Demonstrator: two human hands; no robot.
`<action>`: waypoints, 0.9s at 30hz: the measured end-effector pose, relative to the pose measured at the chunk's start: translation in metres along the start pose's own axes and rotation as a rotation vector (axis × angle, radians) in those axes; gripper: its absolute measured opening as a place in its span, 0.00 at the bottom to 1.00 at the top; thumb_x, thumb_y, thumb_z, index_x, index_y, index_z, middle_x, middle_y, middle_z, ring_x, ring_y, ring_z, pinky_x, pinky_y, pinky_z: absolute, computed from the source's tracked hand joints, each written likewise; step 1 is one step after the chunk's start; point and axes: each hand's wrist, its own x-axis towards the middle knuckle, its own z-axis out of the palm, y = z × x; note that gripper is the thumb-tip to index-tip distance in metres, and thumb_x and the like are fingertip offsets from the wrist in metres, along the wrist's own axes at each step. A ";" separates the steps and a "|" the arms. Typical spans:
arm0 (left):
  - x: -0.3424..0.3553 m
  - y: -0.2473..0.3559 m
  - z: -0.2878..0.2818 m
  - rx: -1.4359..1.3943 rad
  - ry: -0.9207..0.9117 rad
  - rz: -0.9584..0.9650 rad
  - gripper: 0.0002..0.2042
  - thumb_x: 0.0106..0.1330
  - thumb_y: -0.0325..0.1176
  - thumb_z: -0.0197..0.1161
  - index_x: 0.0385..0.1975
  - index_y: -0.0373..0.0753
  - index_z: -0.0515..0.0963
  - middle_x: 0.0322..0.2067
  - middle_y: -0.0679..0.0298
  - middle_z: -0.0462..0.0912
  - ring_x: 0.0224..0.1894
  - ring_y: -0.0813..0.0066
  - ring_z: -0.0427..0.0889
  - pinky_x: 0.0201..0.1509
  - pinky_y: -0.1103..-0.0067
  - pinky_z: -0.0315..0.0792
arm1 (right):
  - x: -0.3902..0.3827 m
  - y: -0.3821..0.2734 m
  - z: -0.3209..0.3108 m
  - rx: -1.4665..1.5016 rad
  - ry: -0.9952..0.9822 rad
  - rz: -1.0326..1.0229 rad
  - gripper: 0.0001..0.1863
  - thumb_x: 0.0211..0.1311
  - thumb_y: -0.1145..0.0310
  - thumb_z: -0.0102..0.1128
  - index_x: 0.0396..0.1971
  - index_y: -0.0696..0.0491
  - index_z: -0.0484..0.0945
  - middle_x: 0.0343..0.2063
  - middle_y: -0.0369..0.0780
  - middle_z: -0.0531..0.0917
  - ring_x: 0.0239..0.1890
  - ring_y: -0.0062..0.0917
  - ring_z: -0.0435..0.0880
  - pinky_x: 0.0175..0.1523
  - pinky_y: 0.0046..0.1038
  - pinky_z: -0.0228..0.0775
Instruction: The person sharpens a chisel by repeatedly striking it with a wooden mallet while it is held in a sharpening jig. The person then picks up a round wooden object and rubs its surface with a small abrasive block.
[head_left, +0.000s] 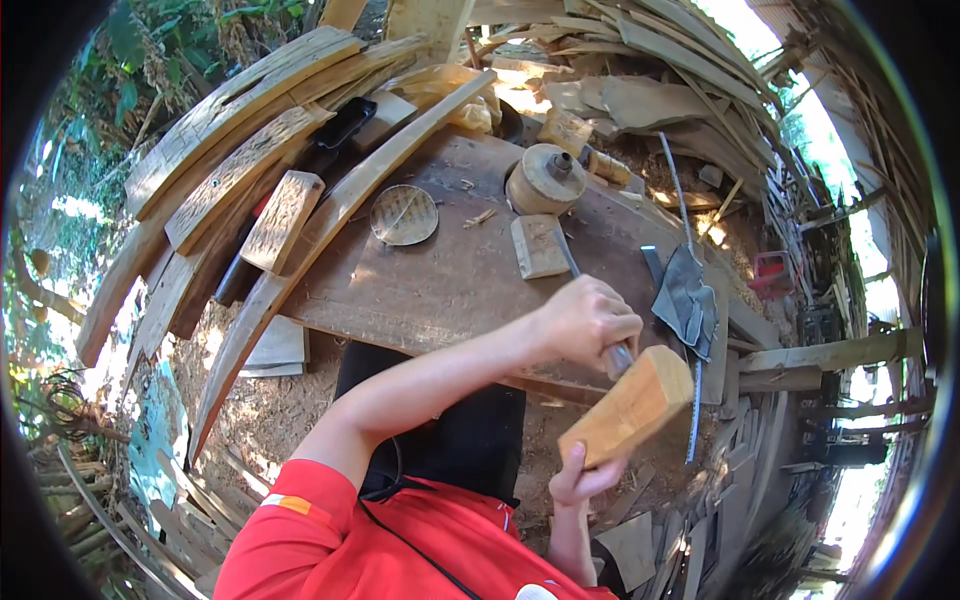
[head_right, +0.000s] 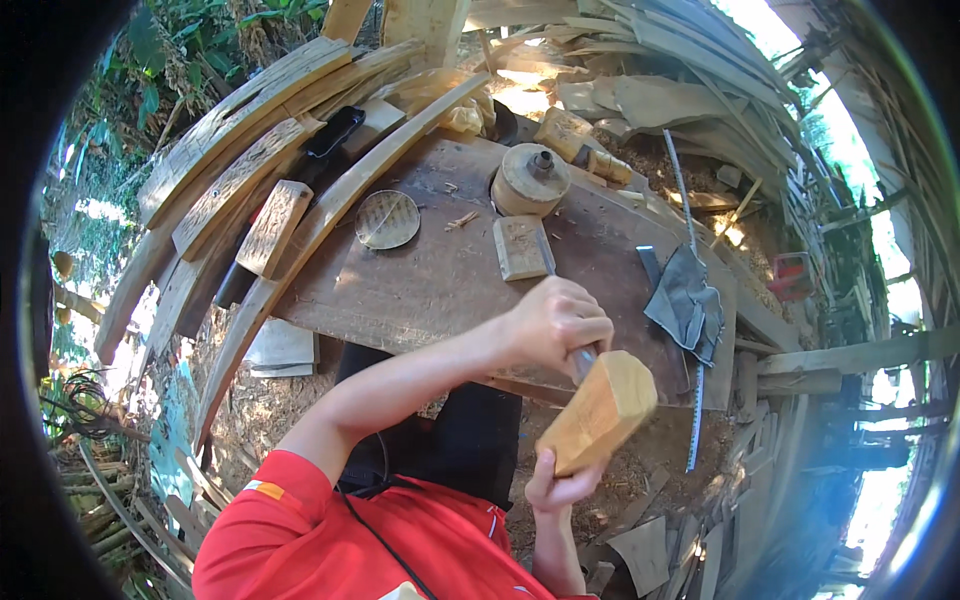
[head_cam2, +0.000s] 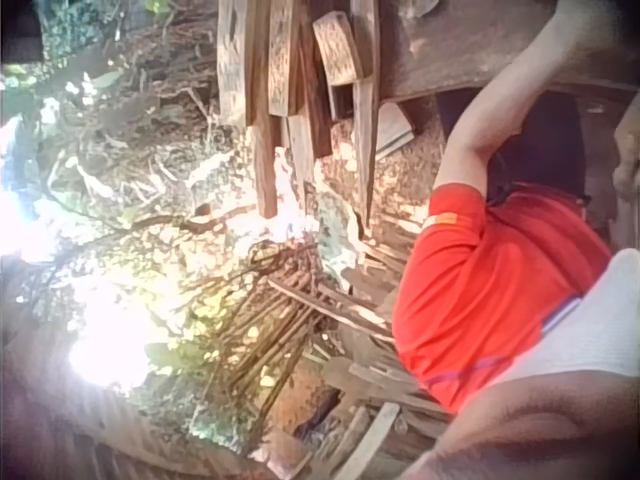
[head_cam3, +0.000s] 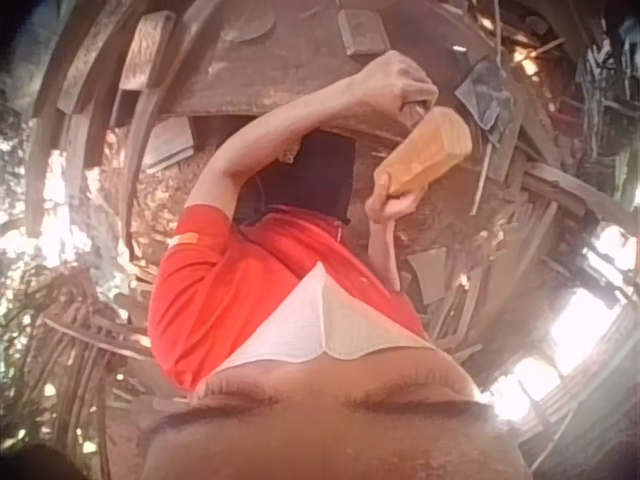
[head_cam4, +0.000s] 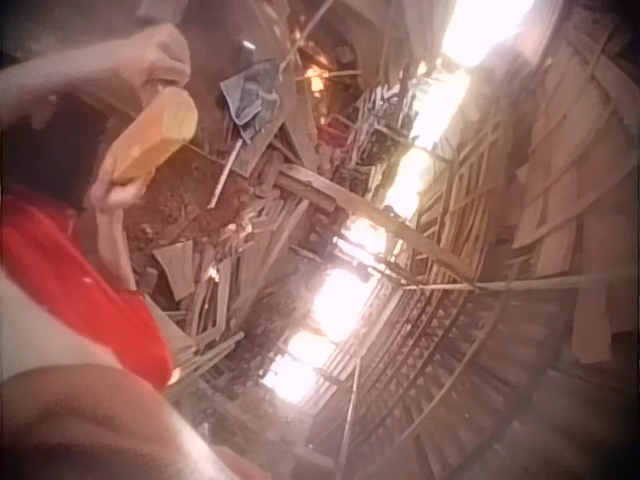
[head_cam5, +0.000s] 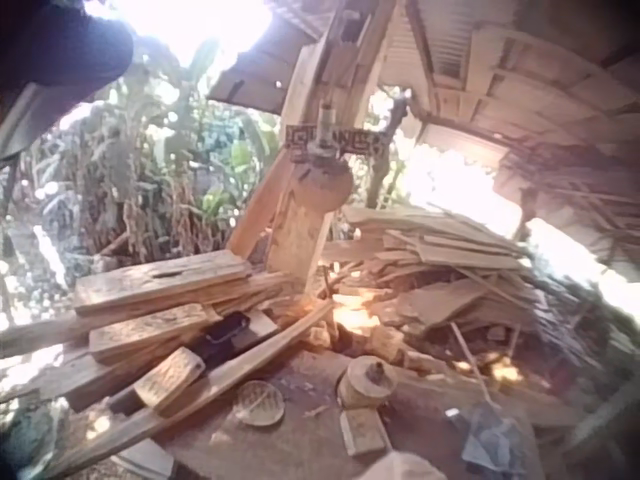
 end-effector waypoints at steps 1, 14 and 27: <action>-0.004 -0.007 -0.006 0.004 -0.012 0.012 0.10 0.41 0.37 0.70 0.19 0.46 0.74 0.17 0.67 0.77 0.21 0.63 0.81 0.24 0.67 0.74 | 0.006 -0.001 0.001 -0.131 0.095 -0.144 0.23 0.59 0.53 0.57 0.41 0.59 0.79 0.31 0.41 0.81 0.35 0.40 0.81 0.48 0.42 0.74; 0.000 0.011 -0.007 -0.037 -0.057 0.072 0.11 0.40 0.36 0.69 0.19 0.44 0.72 0.17 0.65 0.75 0.20 0.63 0.79 0.22 0.67 0.71 | -0.003 0.016 0.018 0.423 0.151 0.134 0.38 0.68 0.65 0.52 0.71 0.65 0.47 0.38 0.53 0.74 0.38 0.37 0.76 0.45 0.39 0.70; 0.024 0.035 -0.013 0.007 0.060 -0.120 0.10 0.44 0.29 0.68 0.18 0.39 0.71 0.14 0.60 0.72 0.17 0.58 0.76 0.21 0.67 0.69 | 0.024 0.015 0.007 0.411 0.082 0.016 0.35 0.75 0.57 0.49 0.72 0.61 0.51 0.40 0.52 0.75 0.38 0.33 0.77 0.44 0.35 0.69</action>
